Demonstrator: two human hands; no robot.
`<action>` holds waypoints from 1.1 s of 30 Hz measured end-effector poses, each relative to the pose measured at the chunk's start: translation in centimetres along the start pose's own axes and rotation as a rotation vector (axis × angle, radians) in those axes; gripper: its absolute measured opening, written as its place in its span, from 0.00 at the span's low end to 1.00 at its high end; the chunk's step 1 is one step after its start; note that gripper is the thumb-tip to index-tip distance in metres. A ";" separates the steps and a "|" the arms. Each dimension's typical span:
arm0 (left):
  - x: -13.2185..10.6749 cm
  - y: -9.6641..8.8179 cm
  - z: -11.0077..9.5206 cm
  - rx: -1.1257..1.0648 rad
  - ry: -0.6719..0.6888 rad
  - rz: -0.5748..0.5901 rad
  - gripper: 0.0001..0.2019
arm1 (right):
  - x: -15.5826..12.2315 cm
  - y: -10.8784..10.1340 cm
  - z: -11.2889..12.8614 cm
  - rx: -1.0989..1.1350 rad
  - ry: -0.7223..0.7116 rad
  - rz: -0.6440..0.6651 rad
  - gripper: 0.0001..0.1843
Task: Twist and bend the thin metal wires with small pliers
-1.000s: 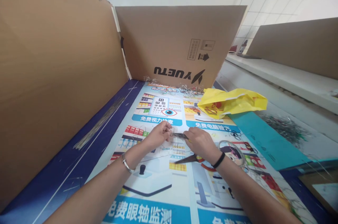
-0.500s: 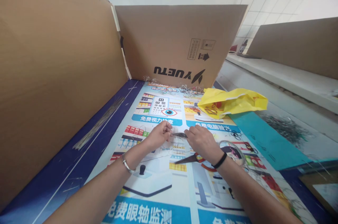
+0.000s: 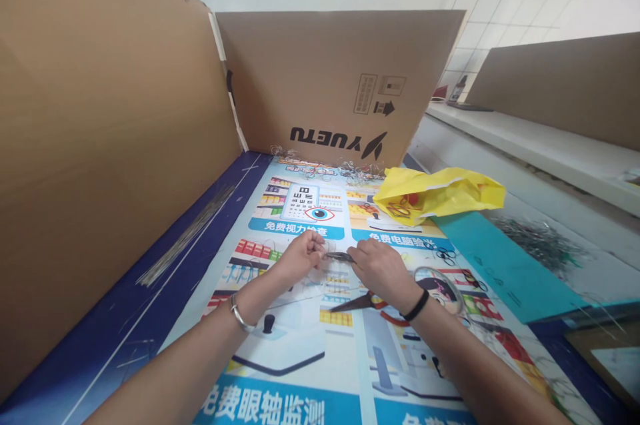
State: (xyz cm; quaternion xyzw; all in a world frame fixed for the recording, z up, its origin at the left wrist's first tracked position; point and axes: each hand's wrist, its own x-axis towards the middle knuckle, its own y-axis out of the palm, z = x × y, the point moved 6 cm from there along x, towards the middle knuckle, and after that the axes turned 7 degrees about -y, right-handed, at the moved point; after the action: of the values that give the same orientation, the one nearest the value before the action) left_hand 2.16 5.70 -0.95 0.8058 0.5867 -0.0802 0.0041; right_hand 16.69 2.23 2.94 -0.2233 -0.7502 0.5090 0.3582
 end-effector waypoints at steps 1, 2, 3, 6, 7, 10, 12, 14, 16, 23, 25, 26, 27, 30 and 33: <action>0.0 0.0 -0.1 -0.011 -0.001 0.001 0.09 | 0.0 0.0 0.0 0.000 0.001 -0.001 0.05; -0.1 0.1 -0.2 -0.024 -0.005 -0.001 0.09 | 0.0 0.0 0.0 0.001 0.002 -0.003 0.05; -0.2 0.1 -0.3 -0.035 -0.012 -0.003 0.09 | 0.0 -0.1 0.0 0.001 0.004 -0.003 0.05; -0.4 0.2 -0.7 -0.056 -0.039 -0.009 0.08 | 0.1 -0.4 0.1 -0.008 0.008 0.008 0.05; -0.5 0.2 -0.8 -0.062 -0.046 -0.014 0.08 | 0.1 -0.4 0.1 -0.013 0.006 0.013 0.04; -0.7 0.2 -0.9 -0.074 -0.051 -0.024 0.08 | 0.1 -0.7 0.2 -0.032 -0.003 0.023 0.05; -0.7 0.2 -0.9 -0.072 -0.041 -0.026 0.08 | 0.2 -0.7 0.3 -0.037 -0.009 0.029 0.05; -0.7 0.2 -0.8 -0.066 -0.035 -0.026 0.08 | 0.2 -0.6 0.3 -0.039 -0.009 0.036 0.05; -0.7 0.2 -0.8 -0.067 -0.038 -0.028 0.08 | 0.2 -0.4 0.3 -0.037 -0.007 0.041 0.05; -0.8 0.2 -1.0 -0.041 -0.060 -0.035 0.07 | 0.1 0.0 0.2 -0.005 0.007 0.077 0.05; -0.7 0.2 -1.0 -0.008 -0.048 -0.030 0.07 | 0.1 0.2 0.2 0.004 0.012 0.088 0.05; -0.6 0.2 -0.9 0.014 -0.042 -0.028 0.07 | 0.1 0.3 0.2 0.007 0.016 0.091 0.05; -0.4 0.2 -0.8 0.034 -0.036 -0.025 0.07 | 0.0 0.5 0.2 0.010 0.021 0.091 0.06; 0.0 0.1 -0.3 0.073 -0.011 -0.016 0.07 | -0.1 0.8 0.1 0.026 0.044 0.069 0.06; 0.4 -0.1 0.1 0.088 0.020 -0.003 0.08 | -0.3 0.9 -0.3 0.067 0.069 0.025 0.07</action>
State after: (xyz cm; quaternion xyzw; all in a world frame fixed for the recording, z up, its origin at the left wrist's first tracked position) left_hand 2.18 6.09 -1.12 0.8051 0.5839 -0.0978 -0.0373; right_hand 17.08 2.58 2.09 -0.2377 -0.7172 0.5303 0.3846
